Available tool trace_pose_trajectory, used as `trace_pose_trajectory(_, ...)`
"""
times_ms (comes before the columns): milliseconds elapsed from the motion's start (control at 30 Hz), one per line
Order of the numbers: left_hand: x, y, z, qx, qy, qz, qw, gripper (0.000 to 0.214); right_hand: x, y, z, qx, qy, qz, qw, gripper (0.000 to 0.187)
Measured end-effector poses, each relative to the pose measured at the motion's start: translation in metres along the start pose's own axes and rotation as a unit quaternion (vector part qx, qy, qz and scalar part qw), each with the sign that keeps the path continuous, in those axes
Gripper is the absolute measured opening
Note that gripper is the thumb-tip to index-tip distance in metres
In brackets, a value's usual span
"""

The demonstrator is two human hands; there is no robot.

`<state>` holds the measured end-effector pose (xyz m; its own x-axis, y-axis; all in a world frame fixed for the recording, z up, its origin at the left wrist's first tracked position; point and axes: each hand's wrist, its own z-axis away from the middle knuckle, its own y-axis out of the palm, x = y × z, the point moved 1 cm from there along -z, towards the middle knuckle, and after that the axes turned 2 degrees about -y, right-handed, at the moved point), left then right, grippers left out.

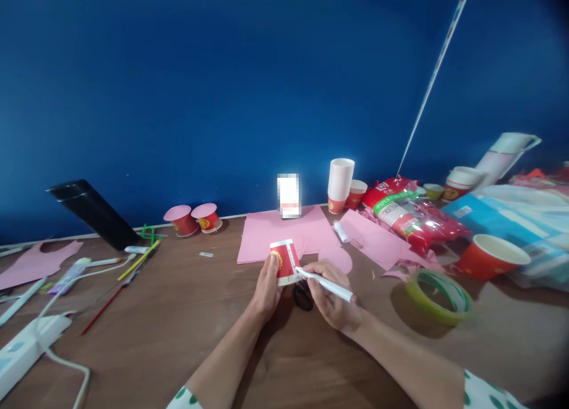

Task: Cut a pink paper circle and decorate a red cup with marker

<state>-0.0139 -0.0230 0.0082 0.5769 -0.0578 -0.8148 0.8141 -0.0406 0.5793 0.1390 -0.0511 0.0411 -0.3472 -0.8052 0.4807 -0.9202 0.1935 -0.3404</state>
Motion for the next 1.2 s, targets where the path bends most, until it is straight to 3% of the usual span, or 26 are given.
trace_pose_trajectory(367,0.0036,-0.0048,-0.0013,0.003,0.018,-0.035,0.999,0.037,-0.0006,0.0038,0.0000,0.015,-0.020,-0.021,0.999,0.016)
trace_pose_trajectory(667,0.0027,-0.0036,-0.0012,-0.024,-0.004,-0.041,0.999,0.045,-0.0034,0.0026,0.0014,0.009,-0.008,-0.008,1.000,0.016)
trace_pose_trajectory(1200,0.0032,-0.0045,-0.0020,-0.004,0.011,-0.062,0.998,0.040,-0.0007,0.0034,-0.0005,0.017,-0.016,-0.013,1.000,0.016)
